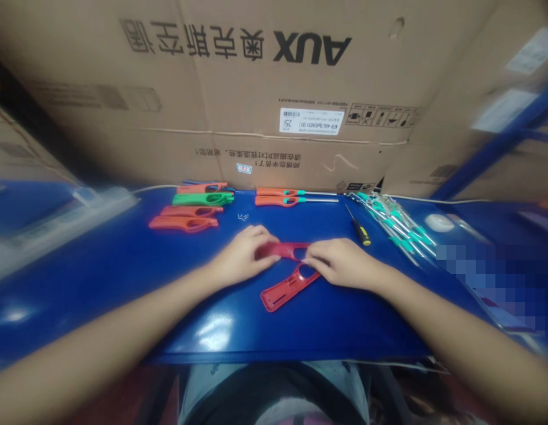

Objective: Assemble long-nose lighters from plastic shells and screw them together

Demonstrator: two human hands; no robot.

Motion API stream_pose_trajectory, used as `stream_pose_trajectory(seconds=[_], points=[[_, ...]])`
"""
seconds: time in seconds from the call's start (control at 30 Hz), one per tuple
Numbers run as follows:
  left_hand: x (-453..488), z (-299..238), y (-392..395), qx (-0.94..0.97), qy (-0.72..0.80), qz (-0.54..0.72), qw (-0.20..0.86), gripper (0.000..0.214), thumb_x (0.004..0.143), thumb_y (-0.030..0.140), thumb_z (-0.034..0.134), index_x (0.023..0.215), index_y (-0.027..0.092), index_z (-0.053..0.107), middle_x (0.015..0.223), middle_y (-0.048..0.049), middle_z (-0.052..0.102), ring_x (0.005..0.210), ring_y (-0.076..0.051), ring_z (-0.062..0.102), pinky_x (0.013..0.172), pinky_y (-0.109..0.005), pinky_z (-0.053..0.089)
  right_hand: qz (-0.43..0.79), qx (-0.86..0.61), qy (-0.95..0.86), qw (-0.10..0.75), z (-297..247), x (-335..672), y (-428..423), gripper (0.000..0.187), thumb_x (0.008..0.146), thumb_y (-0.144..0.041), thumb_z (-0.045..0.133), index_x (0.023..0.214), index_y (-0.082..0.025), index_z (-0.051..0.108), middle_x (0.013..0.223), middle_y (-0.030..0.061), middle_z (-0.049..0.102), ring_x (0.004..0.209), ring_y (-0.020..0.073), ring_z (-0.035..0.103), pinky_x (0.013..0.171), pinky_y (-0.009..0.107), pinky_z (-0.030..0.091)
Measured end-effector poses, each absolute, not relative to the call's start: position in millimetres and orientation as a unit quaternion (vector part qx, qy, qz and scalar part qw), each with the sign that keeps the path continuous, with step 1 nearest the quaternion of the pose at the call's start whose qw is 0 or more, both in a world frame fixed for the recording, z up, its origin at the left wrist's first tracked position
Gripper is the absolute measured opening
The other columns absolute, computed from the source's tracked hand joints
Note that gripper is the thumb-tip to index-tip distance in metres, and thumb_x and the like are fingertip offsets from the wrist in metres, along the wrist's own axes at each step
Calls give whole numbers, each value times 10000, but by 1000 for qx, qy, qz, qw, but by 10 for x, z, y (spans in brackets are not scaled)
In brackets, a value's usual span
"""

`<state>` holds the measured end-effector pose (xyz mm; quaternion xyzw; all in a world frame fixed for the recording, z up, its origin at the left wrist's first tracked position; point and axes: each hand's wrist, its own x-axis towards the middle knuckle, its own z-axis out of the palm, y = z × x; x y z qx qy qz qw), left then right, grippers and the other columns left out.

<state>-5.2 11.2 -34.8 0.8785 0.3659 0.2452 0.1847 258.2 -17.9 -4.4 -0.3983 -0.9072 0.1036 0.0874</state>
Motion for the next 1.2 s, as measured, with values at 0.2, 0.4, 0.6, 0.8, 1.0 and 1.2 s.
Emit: stream_pose_trajectory(seconds=[0.2, 0.4, 0.6, 0.8, 1.0, 1.2], points=[[-62, -348, 82, 874, 377, 249, 178, 342, 902, 469, 667, 1126, 212, 701, 1118, -82, 641, 1048, -260, 589, 958, -442, 480, 30, -388, -918, 80, 9, 2619, -166, 248, 989, -354, 579, 820, -187, 650, 819, 31, 680, 761, 174, 602, 634, 283, 372], [-54, -217, -3, 891, 352, 248, 144, 316, 873, 457, 684, 1088, 225, 697, 1119, -62, 638, 1052, -253, 569, 973, -431, 433, 40, -363, -923, 123, 13, 2662, -144, 186, 921, -362, 679, 1024, -208, 654, 1101, 62, 653, 1003, 207, 619, 753, 297, 469], [-63, -74, -78, 932, 305, 156, 121, 443, 780, 551, 734, 1089, 237, 680, 1046, -40, 665, 955, -252, 552, 859, -399, 409, 67, -354, -928, 97, -28, 2634, -159, 150, 961, -317, 623, 1060, -209, 654, 1043, 49, 686, 929, 194, 646, 739, 298, 470], [-94, -95, -31, 937, 301, 131, 117, 251, 904, 402, 636, 1088, 234, 666, 996, -24, 689, 890, -214, 570, 818, -365, 397, 46, -360, -927, 96, -41, 2622, -149, 128, 984, -300, 577, 988, -205, 663, 985, 46, 686, 886, 187, 643, 708, 288, 448], [-136, -126, 56, 931, 310, 154, 115, 195, 947, 363, 610, 1071, 230, 681, 960, -24, 692, 895, -203, 604, 830, -353, 425, 48, -355, -928, 106, -78, 2605, -156, 133, 994, -260, 546, 988, -208, 667, 989, 51, 691, 915, 189, 636, 754, 295, 466], [-147, -120, 57, 937, 299, 146, 102, 189, 952, 344, 594, 1069, 218, 675, 1064, -48, 690, 983, -228, 616, 878, -373, 448, 33, -368, -922, 117, -105, 2599, -149, 138, 979, -300, 581, 1025, -211, 676, 1035, 54, 697, 968, 203, 635, 760, 303, 476]])
